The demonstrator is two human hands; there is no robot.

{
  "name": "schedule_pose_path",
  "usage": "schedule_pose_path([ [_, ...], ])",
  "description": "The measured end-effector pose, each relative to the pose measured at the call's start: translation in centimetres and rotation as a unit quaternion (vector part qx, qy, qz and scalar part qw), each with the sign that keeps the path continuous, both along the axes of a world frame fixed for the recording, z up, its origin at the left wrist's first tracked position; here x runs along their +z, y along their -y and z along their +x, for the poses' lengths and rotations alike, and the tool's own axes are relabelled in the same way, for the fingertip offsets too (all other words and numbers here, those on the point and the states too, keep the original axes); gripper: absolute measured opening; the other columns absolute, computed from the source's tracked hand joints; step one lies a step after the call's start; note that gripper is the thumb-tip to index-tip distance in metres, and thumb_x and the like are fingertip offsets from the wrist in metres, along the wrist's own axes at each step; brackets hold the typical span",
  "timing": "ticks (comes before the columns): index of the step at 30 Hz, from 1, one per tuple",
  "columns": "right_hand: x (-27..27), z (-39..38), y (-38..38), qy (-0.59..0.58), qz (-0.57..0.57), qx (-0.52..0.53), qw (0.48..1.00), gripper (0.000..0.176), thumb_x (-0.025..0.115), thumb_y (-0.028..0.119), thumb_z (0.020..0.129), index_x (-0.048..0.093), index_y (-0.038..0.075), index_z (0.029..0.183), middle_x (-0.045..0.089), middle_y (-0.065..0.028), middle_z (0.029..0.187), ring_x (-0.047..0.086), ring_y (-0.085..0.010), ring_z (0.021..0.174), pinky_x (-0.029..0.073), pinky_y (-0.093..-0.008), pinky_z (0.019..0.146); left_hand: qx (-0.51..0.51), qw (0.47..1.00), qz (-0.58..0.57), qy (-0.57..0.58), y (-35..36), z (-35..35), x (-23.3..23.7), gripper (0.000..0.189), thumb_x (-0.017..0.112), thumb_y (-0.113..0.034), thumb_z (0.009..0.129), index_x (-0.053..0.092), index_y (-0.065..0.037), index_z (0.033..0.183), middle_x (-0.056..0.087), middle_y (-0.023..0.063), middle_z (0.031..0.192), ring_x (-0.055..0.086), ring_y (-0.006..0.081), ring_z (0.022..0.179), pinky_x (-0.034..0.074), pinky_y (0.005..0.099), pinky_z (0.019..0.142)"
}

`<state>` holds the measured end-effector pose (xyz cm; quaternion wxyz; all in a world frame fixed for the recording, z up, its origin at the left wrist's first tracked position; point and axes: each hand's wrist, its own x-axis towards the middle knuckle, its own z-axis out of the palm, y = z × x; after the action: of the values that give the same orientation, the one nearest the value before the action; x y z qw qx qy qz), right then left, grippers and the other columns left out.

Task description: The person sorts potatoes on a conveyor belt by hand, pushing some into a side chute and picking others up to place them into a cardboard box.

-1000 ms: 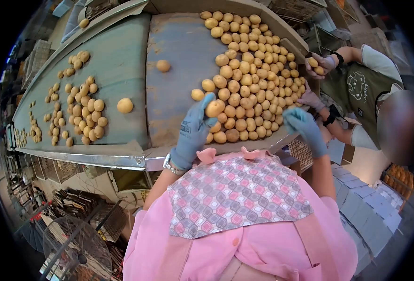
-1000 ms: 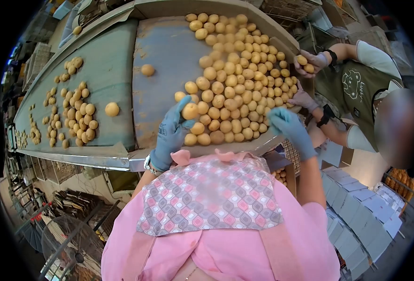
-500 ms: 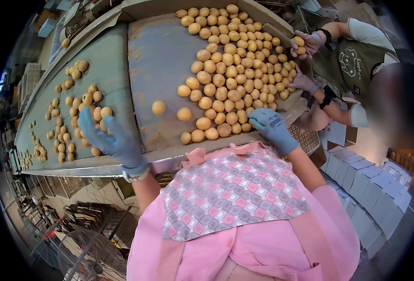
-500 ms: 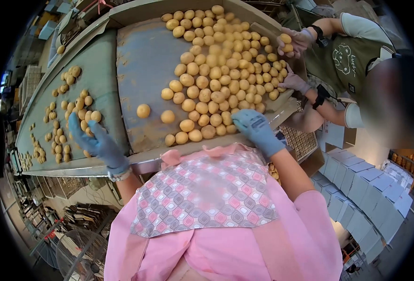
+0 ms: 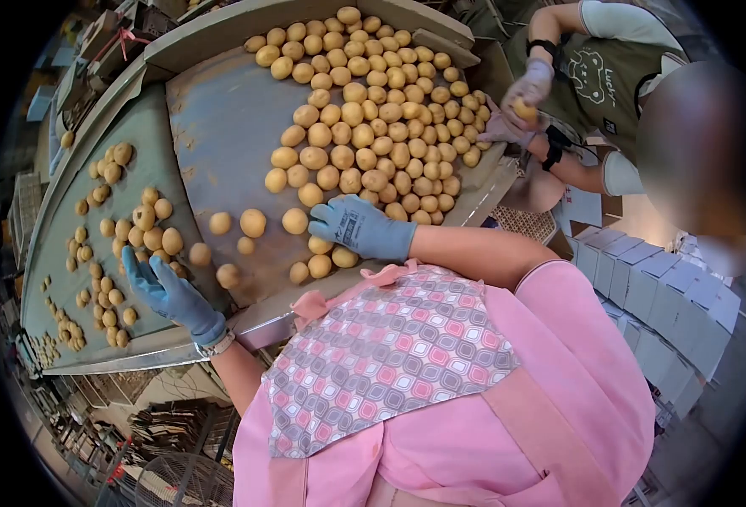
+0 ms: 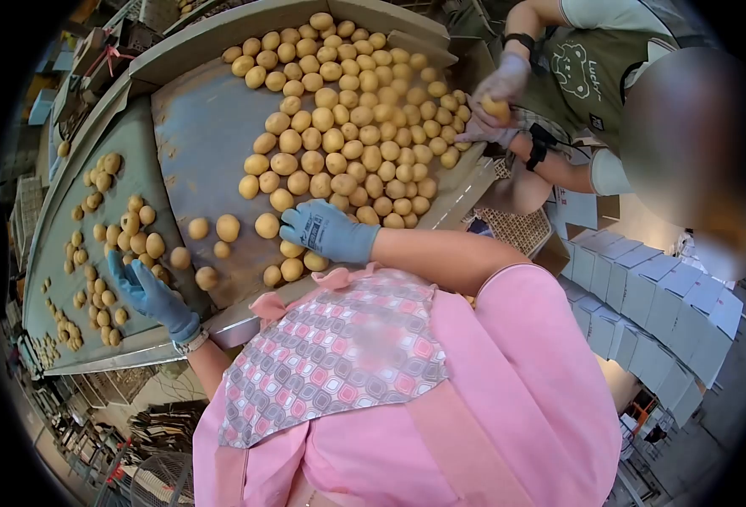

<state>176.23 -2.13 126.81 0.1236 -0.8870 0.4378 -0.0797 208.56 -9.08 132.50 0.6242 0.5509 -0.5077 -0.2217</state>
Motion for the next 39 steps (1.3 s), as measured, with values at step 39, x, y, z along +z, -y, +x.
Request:
schedule_pose_path([
  [39, 3.6, -11.5, -12.4, 0.090, -0.054, -0.254, 0.961, 0.028, 0.064, 0.010, 0.101, 0.077, 0.005, 0.126, 0.079, -0.0139, 0.115, 0.073, -0.0353, 0.105, 0.057, -0.0469, 0.095, -0.284, 0.828, 0.046, 0.482, -1.0, -0.2, 5.5, 0.066, 0.074, -0.025, 0.100, 0.053, -0.013, 0.161, 0.044, 0.0202, 0.169, 0.035, 0.0475, 0.158, 0.030, 0.0546, 0.129],
])
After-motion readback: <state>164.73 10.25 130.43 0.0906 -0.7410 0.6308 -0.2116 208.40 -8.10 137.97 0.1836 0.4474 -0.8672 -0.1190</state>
